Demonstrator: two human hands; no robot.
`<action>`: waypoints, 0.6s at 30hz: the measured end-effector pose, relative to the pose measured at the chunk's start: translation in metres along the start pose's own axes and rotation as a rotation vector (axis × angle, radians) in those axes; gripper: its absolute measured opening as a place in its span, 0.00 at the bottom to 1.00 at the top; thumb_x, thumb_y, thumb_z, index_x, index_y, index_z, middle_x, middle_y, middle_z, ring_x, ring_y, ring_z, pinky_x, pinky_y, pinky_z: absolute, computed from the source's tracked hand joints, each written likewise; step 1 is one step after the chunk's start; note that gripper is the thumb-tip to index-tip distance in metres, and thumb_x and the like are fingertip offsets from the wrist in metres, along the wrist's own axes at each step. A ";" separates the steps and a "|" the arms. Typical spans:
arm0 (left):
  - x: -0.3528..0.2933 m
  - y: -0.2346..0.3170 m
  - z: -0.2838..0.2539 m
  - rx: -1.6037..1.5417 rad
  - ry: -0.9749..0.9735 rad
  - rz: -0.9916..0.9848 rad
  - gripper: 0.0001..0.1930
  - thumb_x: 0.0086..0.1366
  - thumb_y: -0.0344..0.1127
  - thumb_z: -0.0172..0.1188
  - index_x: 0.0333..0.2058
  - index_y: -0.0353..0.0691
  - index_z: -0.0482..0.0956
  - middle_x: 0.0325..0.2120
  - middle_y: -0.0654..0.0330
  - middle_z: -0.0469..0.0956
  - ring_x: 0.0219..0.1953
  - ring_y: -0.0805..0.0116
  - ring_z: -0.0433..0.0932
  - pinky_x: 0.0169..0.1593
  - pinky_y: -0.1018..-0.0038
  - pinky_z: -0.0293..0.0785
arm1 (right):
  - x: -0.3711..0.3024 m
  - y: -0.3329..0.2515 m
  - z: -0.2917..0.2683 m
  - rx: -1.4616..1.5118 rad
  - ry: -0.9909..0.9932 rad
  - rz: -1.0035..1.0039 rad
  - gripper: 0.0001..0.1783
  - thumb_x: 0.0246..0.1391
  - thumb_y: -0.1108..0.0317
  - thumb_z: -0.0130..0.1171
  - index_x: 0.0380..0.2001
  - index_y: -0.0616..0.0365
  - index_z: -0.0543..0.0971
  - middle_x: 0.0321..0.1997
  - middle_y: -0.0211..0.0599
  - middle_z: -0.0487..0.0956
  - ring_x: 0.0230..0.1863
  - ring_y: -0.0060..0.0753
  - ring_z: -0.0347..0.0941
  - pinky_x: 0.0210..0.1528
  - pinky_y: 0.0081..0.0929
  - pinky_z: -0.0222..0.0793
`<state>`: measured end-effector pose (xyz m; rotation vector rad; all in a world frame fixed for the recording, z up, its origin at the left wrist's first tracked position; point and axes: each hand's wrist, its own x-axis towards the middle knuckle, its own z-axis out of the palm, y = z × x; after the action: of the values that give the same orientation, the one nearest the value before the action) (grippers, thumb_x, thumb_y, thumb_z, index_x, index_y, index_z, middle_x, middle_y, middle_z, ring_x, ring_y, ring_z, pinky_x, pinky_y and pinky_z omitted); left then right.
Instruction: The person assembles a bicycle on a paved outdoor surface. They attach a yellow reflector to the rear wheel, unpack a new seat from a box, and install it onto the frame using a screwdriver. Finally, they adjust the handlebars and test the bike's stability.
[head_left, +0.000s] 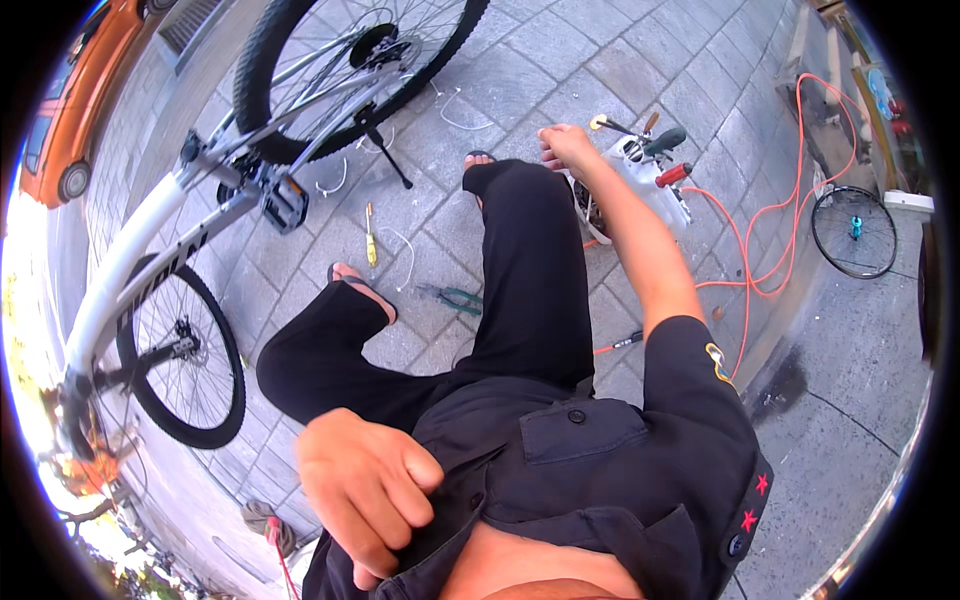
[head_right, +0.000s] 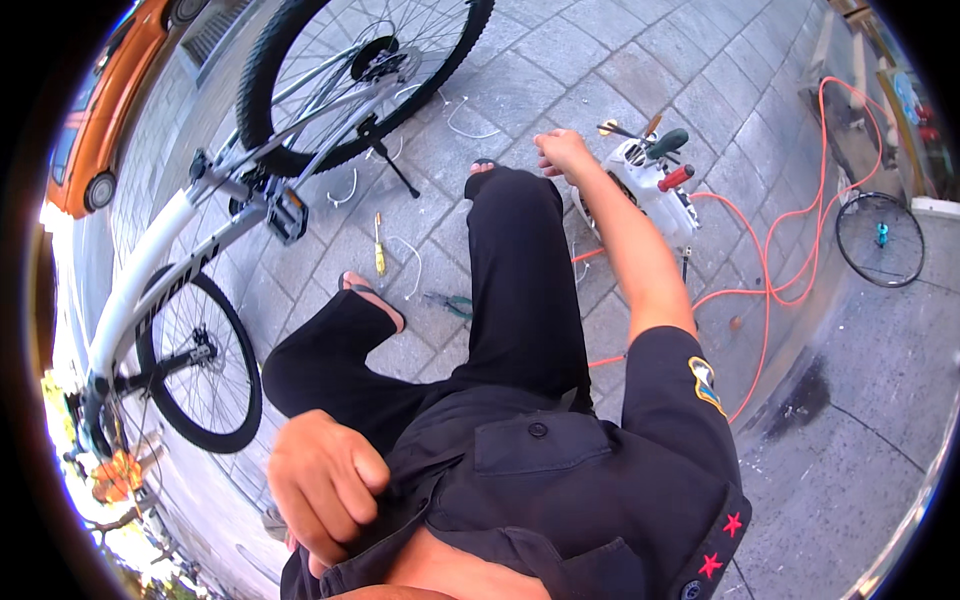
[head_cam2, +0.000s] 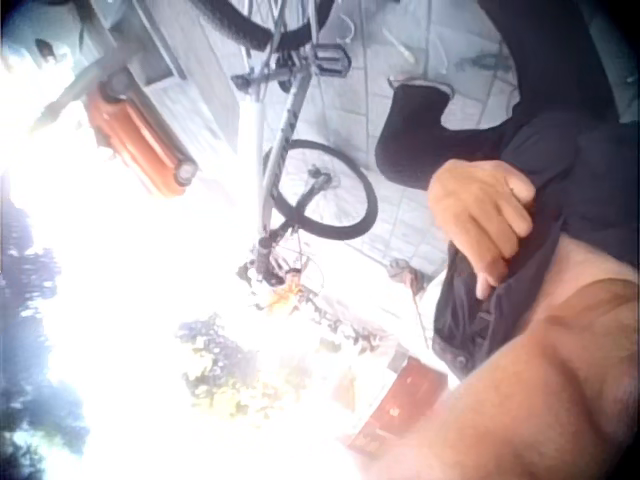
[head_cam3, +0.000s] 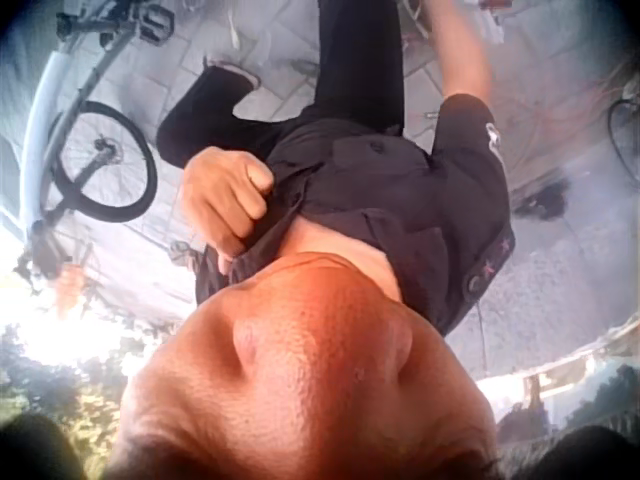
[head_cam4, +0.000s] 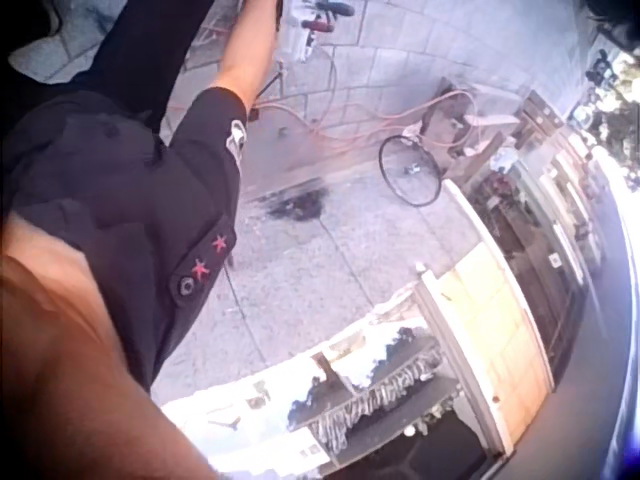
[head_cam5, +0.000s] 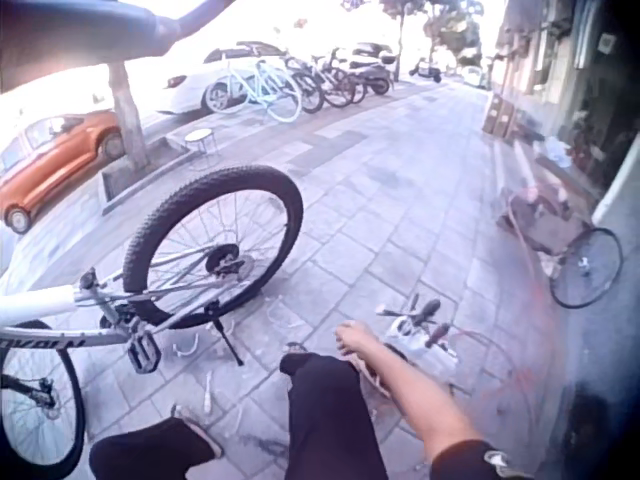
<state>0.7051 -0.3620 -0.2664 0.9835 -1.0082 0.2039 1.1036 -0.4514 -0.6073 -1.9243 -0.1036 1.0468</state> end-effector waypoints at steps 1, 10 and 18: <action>0.002 -0.009 -0.013 -0.066 0.002 -0.007 0.12 0.76 0.38 0.63 0.33 0.37 0.82 0.22 0.64 0.72 0.20 0.68 0.67 0.27 0.69 0.50 | 0.023 0.004 0.001 0.033 0.060 0.030 0.22 0.65 0.57 0.64 0.52 0.65 0.80 0.44 0.41 0.83 0.35 0.34 0.82 0.31 0.35 0.80; -0.044 -0.079 -0.151 -0.340 0.276 -0.068 0.13 0.76 0.42 0.63 0.31 0.45 0.84 0.20 0.67 0.71 0.17 0.68 0.63 0.28 0.66 0.49 | 0.220 0.081 -0.031 -0.578 0.621 0.049 0.25 0.58 0.57 0.62 0.49 0.69 0.82 0.50 0.63 0.85 0.55 0.60 0.83 0.57 0.46 0.79; -0.101 -0.096 -0.217 -0.373 0.365 -0.172 0.25 0.77 0.61 0.52 0.42 0.45 0.84 0.32 0.59 0.84 0.28 0.55 0.78 0.31 0.61 0.56 | 0.266 0.139 -0.077 -0.885 0.747 0.076 0.21 0.64 0.59 0.61 0.58 0.55 0.78 0.51 0.62 0.83 0.55 0.64 0.81 0.57 0.54 0.76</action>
<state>0.8365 -0.2226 -0.4389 0.6557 -0.5950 0.0449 1.2820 -0.4636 -0.8602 -3.0207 -0.0710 0.2387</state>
